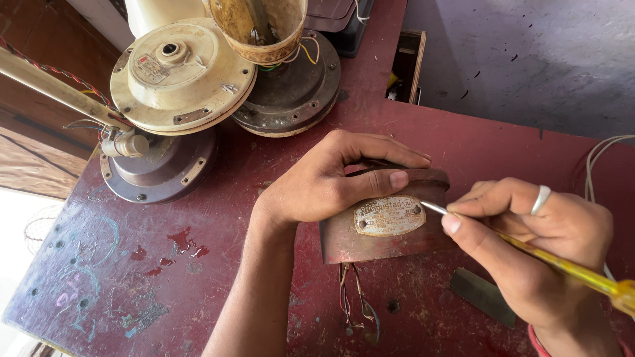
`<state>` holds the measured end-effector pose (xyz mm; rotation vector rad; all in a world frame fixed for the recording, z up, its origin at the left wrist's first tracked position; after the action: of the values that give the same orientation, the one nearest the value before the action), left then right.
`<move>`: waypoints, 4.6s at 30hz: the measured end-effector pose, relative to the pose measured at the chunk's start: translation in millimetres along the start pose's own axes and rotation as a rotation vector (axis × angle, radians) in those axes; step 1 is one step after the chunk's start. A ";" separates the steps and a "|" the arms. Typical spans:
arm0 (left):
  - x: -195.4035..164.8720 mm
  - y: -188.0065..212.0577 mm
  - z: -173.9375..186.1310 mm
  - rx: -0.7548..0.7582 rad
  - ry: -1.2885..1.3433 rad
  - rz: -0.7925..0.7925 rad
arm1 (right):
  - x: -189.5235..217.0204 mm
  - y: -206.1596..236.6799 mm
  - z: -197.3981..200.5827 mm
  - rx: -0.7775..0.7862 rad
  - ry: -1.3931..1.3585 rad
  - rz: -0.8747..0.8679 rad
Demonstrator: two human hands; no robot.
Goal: The person holds a cylindrical metal object and uses a yellow-handled screwdriver to scrape a label on its surface. The person repeatedly scrapes the same area to remove residue or adhesive from the label.
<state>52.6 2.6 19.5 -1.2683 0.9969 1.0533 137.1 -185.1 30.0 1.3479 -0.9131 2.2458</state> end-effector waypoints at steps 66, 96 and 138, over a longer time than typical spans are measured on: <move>3.3 -0.8 -0.6 0.002 -0.002 0.001 | -10.0 3.6 11.4 0.143 0.001 -0.004; 3.9 -1.1 0.1 0.001 -0.020 -0.002 | 12.8 2.6 -5.0 0.187 -0.086 0.066; 3.3 -2.2 10.0 -0.163 -0.072 -0.061 | -3.9 -13.6 17.8 0.308 0.159 0.124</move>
<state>55.5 12.7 17.4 -1.3743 0.8265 1.1426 158.6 -187.4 37.2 1.2384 -0.6307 2.6302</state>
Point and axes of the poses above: each hand's wrist, its own y-axis away from the middle knuckle, its own z-axis out of the back of the hand, x = y × z, the point moved 6 cm from there along -y, towards the middle knuckle, and after that the axes turned 3 degrees about y, right-handed, at the moved point
